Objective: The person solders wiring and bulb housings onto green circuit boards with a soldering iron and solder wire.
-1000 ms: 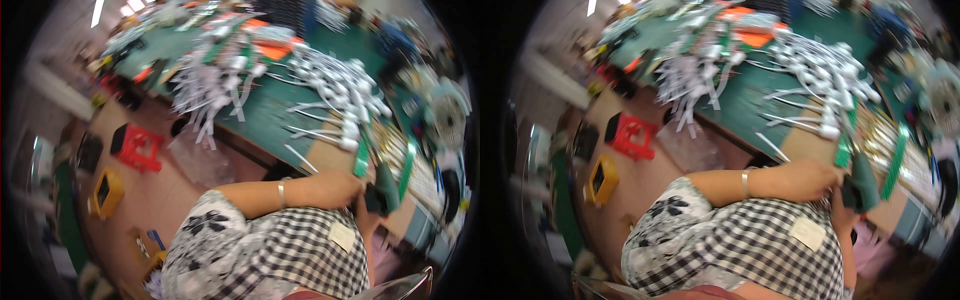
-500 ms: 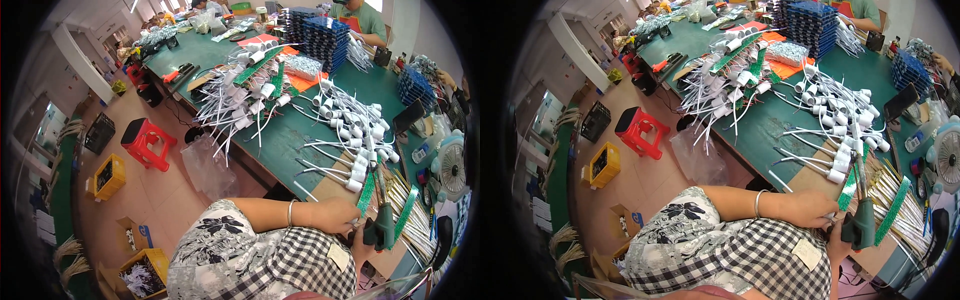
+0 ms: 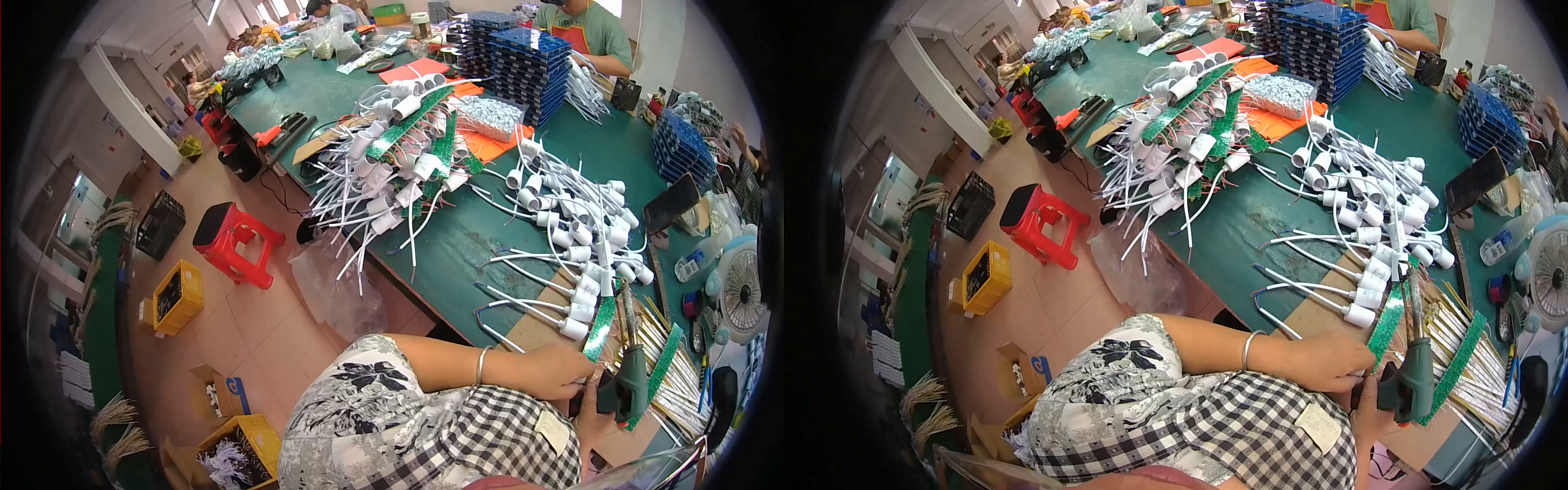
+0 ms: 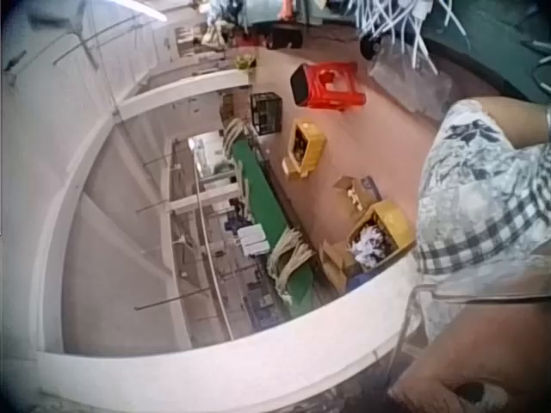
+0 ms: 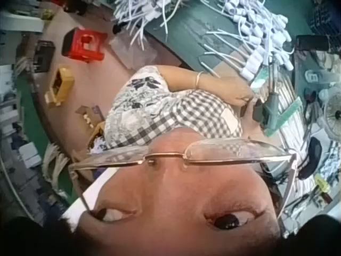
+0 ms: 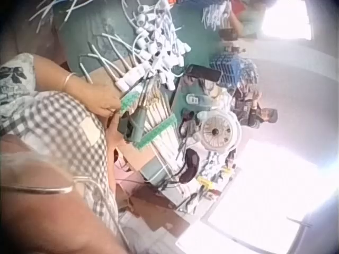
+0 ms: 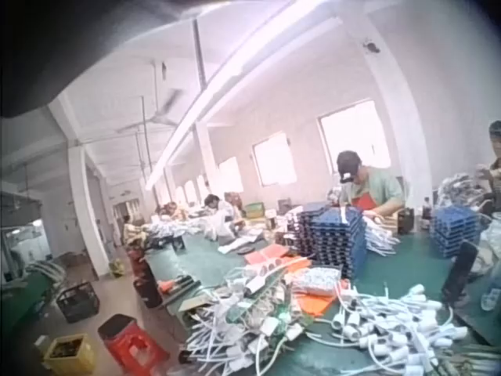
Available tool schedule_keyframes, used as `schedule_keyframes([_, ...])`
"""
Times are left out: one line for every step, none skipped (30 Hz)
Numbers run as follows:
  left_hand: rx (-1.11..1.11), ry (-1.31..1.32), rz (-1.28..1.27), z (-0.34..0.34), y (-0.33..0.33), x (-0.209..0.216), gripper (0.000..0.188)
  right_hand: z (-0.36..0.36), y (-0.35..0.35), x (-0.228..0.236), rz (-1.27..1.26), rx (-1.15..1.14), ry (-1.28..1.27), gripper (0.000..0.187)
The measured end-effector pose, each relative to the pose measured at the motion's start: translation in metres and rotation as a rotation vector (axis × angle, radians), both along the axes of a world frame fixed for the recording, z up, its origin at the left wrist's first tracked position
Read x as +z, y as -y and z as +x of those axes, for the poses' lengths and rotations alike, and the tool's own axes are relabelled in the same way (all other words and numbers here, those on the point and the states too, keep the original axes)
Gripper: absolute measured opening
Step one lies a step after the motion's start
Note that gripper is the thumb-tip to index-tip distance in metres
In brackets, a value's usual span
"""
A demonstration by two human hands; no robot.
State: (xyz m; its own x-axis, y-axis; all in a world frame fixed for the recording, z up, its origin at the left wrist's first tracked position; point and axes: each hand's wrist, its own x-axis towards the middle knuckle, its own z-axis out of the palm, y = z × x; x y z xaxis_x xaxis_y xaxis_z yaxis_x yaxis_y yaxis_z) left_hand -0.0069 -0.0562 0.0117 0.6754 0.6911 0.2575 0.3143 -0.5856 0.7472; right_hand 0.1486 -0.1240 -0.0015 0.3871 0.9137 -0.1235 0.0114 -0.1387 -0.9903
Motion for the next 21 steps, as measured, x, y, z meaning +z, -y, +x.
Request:
schedule_keyframes([-0.018,0.011,-0.009,-0.001,0.000,-0.002,0.018,-0.002,-0.001,0.002,0.009,0.017,-0.045,0.022])
schedule_keyframes([-0.035,0.022,-0.018,-0.001,0.000,-0.003,0.018,-0.003,-0.001,0.004,0.017,0.035,-0.090,0.023])
schedule_keyframes([-0.036,0.021,-0.021,-0.001,0.000,-0.004,0.018,-0.002,0.000,0.005,0.014,0.034,-0.091,0.023])
schedule_keyframes([-0.028,0.006,-0.008,-0.002,0.001,-0.001,0.018,-0.001,0.002,0.006,0.032,0.071,-0.136,0.022])
schedule_keyframes([-0.023,-0.010,0.003,-0.003,0.001,0.000,0.018,0.000,0.004,0.005,0.048,0.106,-0.182,0.021])
schedule_keyframes([-0.030,-0.009,-0.001,-0.003,0.001,0.001,0.018,0.004,0.003,-0.001,0.045,0.099,-0.182,0.021])
schedule_keyframes([-0.036,-0.024,0.013,-0.002,0.001,0.002,0.018,0.007,0.002,-0.006,0.067,0.116,-0.095,0.026])
schedule_keyframes([-0.048,-0.037,0.026,-0.001,0.002,0.003,0.018,0.009,0.004,-0.008,0.086,0.129,-0.006,0.031])
schedule_keyframes([-0.069,-0.031,0.018,-0.002,0.001,0.004,0.018,0.007,0.005,-0.008,0.062,0.094,0.020,0.022])
schedule_keyframes([-0.059,-0.073,-0.003,-0.001,0.002,0.003,0.018,-0.002,0.004,0.002,0.020,0.048,0.050,0.015])
schedule_keyframes([-0.055,-0.112,-0.018,0.001,0.001,0.003,0.018,-0.004,0.005,0.007,-0.038,0.048,0.028,0.016])
schedule_keyframes([-0.023,-0.090,-0.070,0.000,0.001,0.003,0.018,-0.002,0.004,0.008,-0.101,0.070,0.024,0.016])
schedule_keyframes([-0.010,-0.070,-0.127,-0.001,0.002,0.005,0.020,0.009,0.005,-0.008,-0.191,0.087,0.086,0.015])
schedule_keyframes([0.003,-0.014,-0.125,-0.001,0.001,0.002,0.022,0.006,0.009,-0.013,0.058,0.107,0.236,0.017])
schedule_keyframes([0.037,0.039,-0.127,-0.004,0.000,-0.003,0.025,-0.002,0.001,0.009,-0.215,0.103,0.155,0.016])
schedule_keyframes([0.039,0.044,-0.136,-0.003,-0.001,-0.001,0.027,0.014,0.009,-0.021,0.123,0.246,0.411,0.019])
schedule_keyframes([0.056,0.036,-0.149,-0.004,0.000,-0.001,0.028,-0.003,0.000,0.004,-0.082,0.098,0.112,0.020])
schedule_keyframes([-0.008,0.042,-0.176,-0.004,0.000,0.002,0.028,-0.001,0.005,-0.010,0.130,0.114,0.208,0.018])
schedule_keyframes([0.005,0.035,-0.225,-0.004,-0.001,0.004,0.025,0.001,0.005,-0.008,0.121,0.168,0.258,0.016])
schedule_keyframes([0.028,0.024,-0.265,-0.003,-0.002,0.005,0.022,0.006,0.004,-0.014,0.085,0.232,0.309,0.015])
schedule_keyframes([-0.023,0.026,-0.284,-0.002,-0.001,0.003,0.022,0.010,0.008,-0.016,-0.006,0.295,0.350,0.016])
